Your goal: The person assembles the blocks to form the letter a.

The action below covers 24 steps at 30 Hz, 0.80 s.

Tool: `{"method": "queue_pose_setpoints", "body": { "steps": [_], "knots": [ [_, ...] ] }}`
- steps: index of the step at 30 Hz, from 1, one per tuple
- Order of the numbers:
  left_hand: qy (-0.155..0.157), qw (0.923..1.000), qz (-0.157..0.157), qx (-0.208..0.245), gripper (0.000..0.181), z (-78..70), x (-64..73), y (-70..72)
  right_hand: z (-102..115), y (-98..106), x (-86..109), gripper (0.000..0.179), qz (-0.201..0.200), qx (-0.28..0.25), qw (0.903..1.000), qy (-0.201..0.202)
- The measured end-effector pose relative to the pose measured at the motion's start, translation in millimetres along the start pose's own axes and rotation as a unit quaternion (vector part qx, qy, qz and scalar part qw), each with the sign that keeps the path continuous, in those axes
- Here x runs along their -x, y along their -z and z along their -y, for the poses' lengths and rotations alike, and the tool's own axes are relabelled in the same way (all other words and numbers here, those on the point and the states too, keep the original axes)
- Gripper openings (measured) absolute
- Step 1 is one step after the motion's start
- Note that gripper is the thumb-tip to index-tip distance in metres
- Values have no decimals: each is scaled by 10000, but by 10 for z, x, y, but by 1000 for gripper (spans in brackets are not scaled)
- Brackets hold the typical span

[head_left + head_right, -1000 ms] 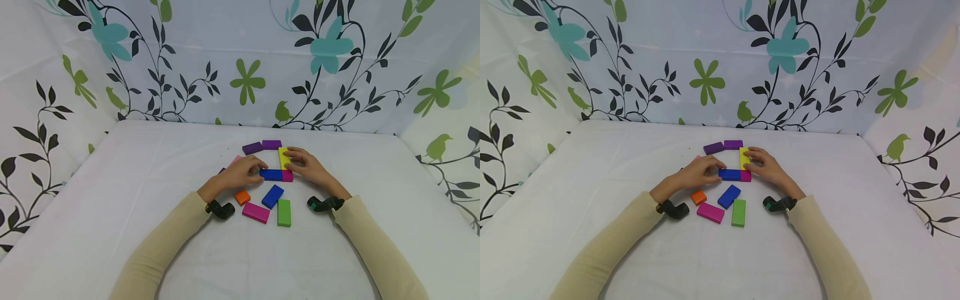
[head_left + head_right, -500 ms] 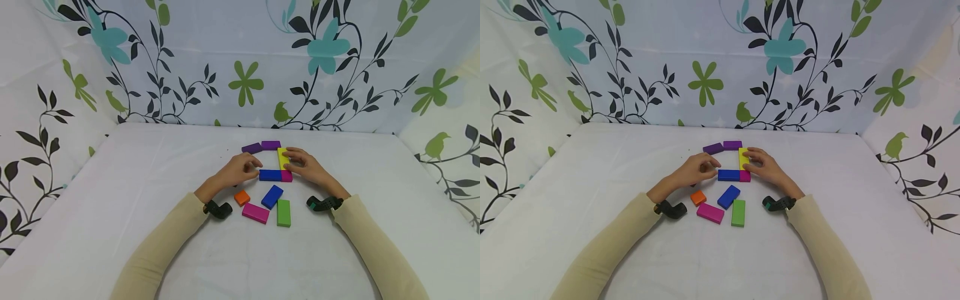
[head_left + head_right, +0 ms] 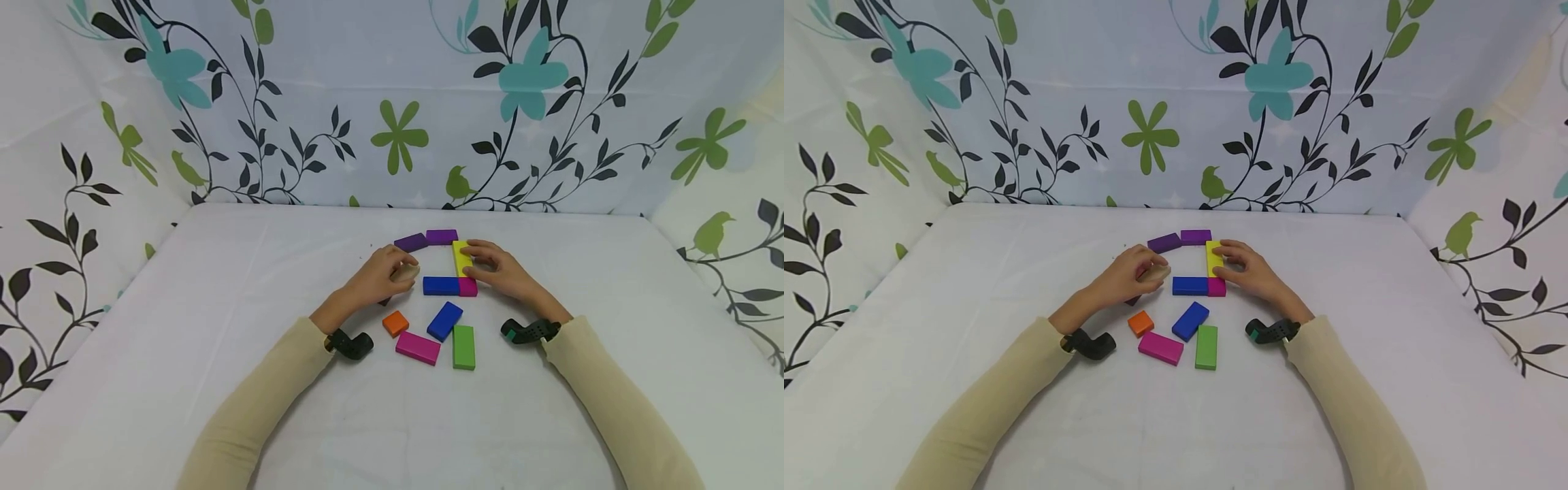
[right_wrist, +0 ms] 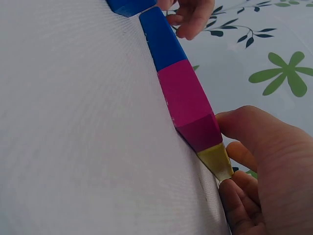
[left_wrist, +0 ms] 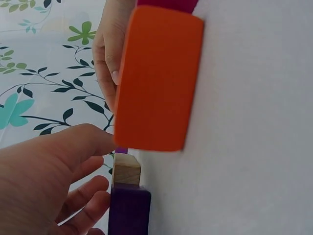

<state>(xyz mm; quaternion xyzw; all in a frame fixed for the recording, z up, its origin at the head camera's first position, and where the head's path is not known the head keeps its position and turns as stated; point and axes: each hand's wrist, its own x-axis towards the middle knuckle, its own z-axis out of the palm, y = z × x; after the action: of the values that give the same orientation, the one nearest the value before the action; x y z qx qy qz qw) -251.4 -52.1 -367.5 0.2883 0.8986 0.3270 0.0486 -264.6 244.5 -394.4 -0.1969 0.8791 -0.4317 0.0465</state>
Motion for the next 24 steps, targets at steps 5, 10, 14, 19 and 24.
{"method": "queue_pose_setpoints", "body": {
  "steps": [5, 10, 14, 19, 24],
  "knots": [
    [-14, 10000, 44, -63, 37, 19, -7, 15, -3, 5, -3, 48, 21, -12, 10000, -17],
    [-82, 9997, 109, -200, 35, 47, -12, 17, 8, 10, 0, 49, 33, 1, 10000, -54],
    [-169, 9996, 119, -170, 33, 63, 1, 20, 18, 9, 2, 49, 22, 12, 10000, -31],
    [-310, 9993, 86, -205, 31, 84, 30, 23, 18, 5, 6, 49, 19, 9, 10000, -37],
    [-431, 9987, 120, -254, 31, 98, 59, 35, -1, 0, 3, 49, 34, -8, 10000, -33]
  ]
}}
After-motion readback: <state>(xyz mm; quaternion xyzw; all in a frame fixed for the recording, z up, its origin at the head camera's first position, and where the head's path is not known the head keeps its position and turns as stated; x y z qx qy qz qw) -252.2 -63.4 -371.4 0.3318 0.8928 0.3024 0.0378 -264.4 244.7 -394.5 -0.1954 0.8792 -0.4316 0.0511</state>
